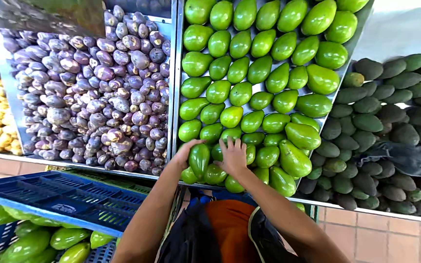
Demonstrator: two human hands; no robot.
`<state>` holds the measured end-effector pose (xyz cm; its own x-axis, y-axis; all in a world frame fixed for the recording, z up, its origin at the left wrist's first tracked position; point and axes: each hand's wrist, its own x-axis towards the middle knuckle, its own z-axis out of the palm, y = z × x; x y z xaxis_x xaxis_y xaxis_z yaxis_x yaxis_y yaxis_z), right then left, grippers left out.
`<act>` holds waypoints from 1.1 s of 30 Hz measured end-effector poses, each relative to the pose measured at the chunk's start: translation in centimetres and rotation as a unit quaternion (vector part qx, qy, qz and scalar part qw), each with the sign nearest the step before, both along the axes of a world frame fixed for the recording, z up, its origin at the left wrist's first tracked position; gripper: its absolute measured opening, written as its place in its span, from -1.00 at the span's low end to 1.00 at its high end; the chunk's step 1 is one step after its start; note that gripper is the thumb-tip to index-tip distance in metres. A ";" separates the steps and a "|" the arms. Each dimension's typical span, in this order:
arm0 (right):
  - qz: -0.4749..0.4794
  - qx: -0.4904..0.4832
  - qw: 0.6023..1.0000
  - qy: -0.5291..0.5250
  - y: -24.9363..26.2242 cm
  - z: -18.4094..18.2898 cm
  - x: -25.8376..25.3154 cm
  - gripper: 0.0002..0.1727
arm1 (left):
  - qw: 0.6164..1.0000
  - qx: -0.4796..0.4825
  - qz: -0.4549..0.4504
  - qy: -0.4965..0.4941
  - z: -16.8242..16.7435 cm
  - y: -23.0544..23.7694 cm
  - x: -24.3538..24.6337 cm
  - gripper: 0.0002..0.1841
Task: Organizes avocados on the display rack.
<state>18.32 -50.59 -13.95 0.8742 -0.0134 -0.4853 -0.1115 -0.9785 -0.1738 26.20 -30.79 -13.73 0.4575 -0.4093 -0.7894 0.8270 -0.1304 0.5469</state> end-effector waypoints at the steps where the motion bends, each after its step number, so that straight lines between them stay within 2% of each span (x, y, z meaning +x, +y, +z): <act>1: -0.006 0.000 1.000 0.005 0.1 -0.2 0.7 0.16 | 0.999 0.008 0.051 0.010 0.4 1.1 0.5 -0.44; 3: -0.010 0.009 1.000 -0.002 0.4 -0.3 1.0 0.10 | 0.996 0.000 0.091 0.010 1.2 3.5 1.4 -0.39; 7: 0.025 0.020 0.997 -0.065 -0.8 0.2 0.1 0.08 | 0.980 0.033 0.198 -0.012 -0.1 3.4 0.7 -0.05; 10: 0.092 0.068 0.991 -0.075 -3.7 0.2 0.1 0.08 | 0.969 0.052 0.241 -0.005 -2.3 1.6 -1.7 -0.04; 12: 0.132 0.073 0.987 -0.059 -4.6 0.4 0.3 0.07 | 0.979 0.070 0.189 -0.020 -2.9 0.4 -3.1 -0.12; 16: 0.095 0.027 0.995 -0.014 -3.5 1.3 0.2 0.10 | 0.994 0.058 0.019 -0.093 -3.0 0.3 -2.5 -0.11; 19: 0.064 -0.022 0.997 0.042 -1.6 2.2 1.2 0.19 | 0.967 0.095 -0.130 -0.199 -2.9 0.8 -1.0 -0.16; 22: 0.040 -0.038 0.997 0.054 -0.5 1.5 1.8 0.34 | 0.923 0.142 -0.236 -0.268 -2.8 0.9 -0.4 -0.10; 24: 0.024 -0.023 0.999 0.020 -0.9 0.3 1.4 0.45 | 0.912 0.156 -0.253 -0.281 -3.1 0.9 -0.7 -0.08; 29: 0.012 -0.018 0.997 -0.076 -3.4 -1.2 -1.8 0.45 | 0.902 0.170 -0.269 -0.294 -2.7 0.5 -0.9 -0.05; 33: -0.004 -0.043 0.996 -0.078 -2.1 0.2 -2.6 0.52 | 0.896 0.169 -0.292 -0.290 -2.2 0.0 -0.5 -0.01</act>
<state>15.68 -52.71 -13.73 0.9389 -0.0565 -0.3395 -0.0975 -0.9897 -0.1047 25.71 -30.78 -15.89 0.6169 -0.4939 -0.6128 0.1543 -0.6876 0.7095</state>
